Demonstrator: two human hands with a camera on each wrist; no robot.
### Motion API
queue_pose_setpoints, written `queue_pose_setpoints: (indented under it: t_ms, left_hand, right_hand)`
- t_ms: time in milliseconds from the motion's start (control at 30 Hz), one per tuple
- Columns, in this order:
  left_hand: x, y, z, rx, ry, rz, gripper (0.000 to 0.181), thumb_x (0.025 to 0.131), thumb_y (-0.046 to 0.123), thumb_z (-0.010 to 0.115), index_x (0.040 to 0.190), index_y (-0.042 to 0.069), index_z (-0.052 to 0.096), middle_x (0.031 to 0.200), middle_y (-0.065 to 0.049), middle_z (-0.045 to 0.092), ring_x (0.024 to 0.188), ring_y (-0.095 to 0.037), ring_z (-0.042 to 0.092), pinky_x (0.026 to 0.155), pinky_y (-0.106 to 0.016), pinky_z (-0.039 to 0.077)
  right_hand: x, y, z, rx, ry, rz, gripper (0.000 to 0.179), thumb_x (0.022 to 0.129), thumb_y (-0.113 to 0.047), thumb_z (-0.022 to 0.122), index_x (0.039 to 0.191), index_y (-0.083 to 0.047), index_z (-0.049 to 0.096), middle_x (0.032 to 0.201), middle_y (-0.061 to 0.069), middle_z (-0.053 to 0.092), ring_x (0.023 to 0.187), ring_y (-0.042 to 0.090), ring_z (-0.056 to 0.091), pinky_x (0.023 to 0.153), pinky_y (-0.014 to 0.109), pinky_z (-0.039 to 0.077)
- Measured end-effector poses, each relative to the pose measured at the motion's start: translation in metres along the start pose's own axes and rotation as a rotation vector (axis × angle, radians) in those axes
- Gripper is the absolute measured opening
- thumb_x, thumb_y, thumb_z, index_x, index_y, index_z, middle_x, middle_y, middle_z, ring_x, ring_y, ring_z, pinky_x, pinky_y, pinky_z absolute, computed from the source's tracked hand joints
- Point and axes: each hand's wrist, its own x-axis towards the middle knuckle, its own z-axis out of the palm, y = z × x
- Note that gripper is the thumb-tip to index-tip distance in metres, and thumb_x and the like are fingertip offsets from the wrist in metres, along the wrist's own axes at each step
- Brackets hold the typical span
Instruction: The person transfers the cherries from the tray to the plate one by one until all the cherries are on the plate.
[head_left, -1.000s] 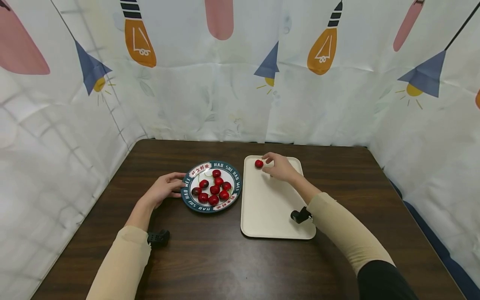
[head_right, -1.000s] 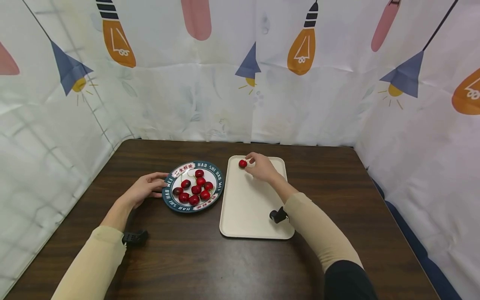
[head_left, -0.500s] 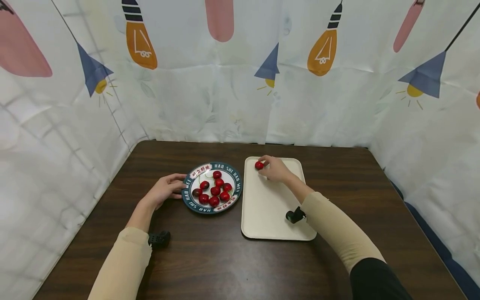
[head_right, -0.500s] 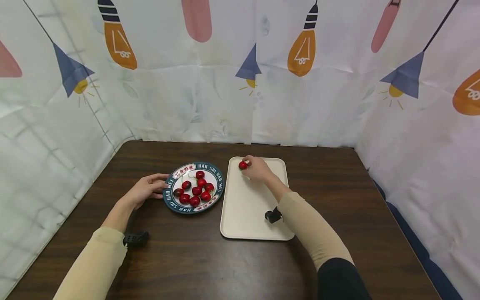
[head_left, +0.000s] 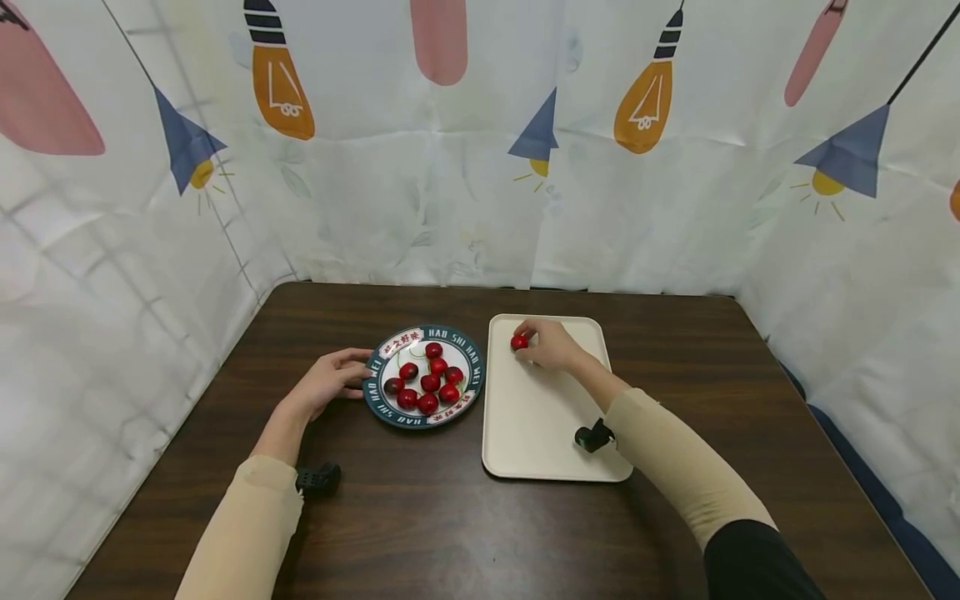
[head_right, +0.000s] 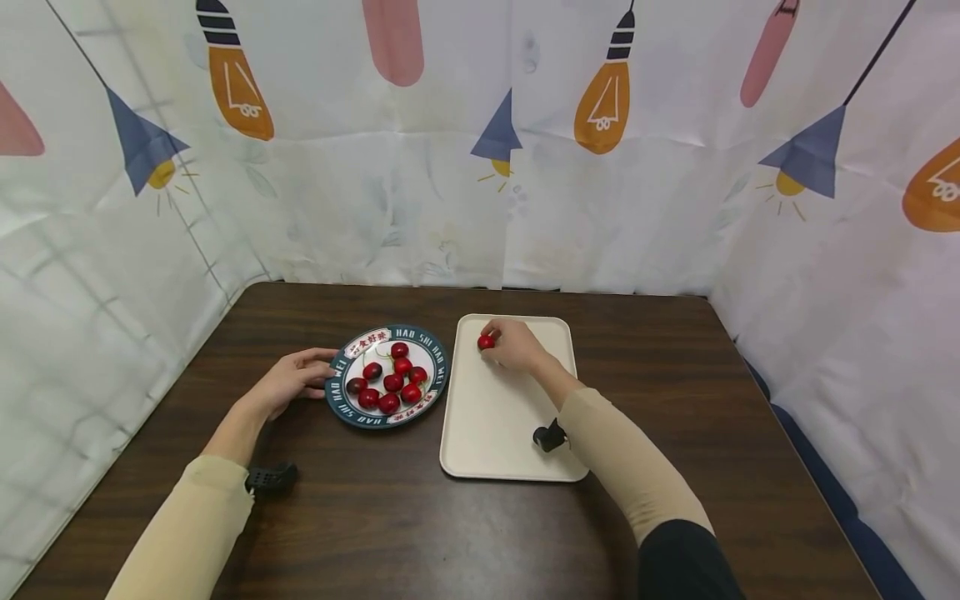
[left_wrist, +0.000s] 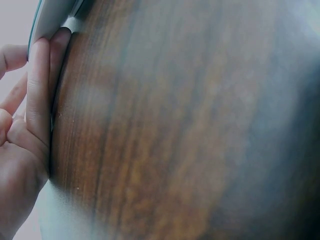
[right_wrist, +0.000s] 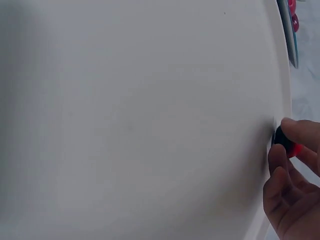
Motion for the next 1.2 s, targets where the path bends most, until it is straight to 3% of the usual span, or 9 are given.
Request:
queue_pose_setpoints:
  t_ms: [267,700,1200]
  left_hand:
    - [0.0,0.0,0.0,0.008,0.008,-0.004,0.053,0.104,0.018,0.059,0.151,-0.001,0.044,0.126,-0.021,0.066,0.098,-0.019,0.067,0.082,-0.033,0.061]
    - [0.0,0.001,-0.001,-0.003,-0.004,-0.009,0.051,0.105,0.018,0.058,0.151,-0.001,0.045,0.126,-0.021,0.065,0.098,-0.018,0.066,0.083,-0.033,0.061]
    - [0.0,0.0,-0.001,0.002,0.005,-0.003,0.052,0.105,0.018,0.058,0.151,-0.001,0.044,0.125,-0.02,0.066,0.097,-0.017,0.066,0.083,-0.033,0.061]
  right_hand:
    - [-0.009,-0.003,-0.004,0.032,-0.009,0.0,0.036,0.091,-0.014,0.076,0.124,-0.006,0.067,0.114,0.011,0.067,0.066,0.019,0.061,0.066,0.03,0.055]
    - [-0.016,-0.017,-0.008,0.064,0.003,-0.091,0.033,0.091,-0.012,0.077,0.123,-0.006,0.068,0.113,0.012,0.067,0.065,0.019,0.063,0.062,0.03,0.057]
    - [-0.014,-0.044,0.009,0.066,-0.047,-0.174,0.032,0.091,-0.013,0.077,0.121,-0.008,0.069,0.11,0.007,0.067,0.059,0.016,0.061,0.058,0.028,0.054]
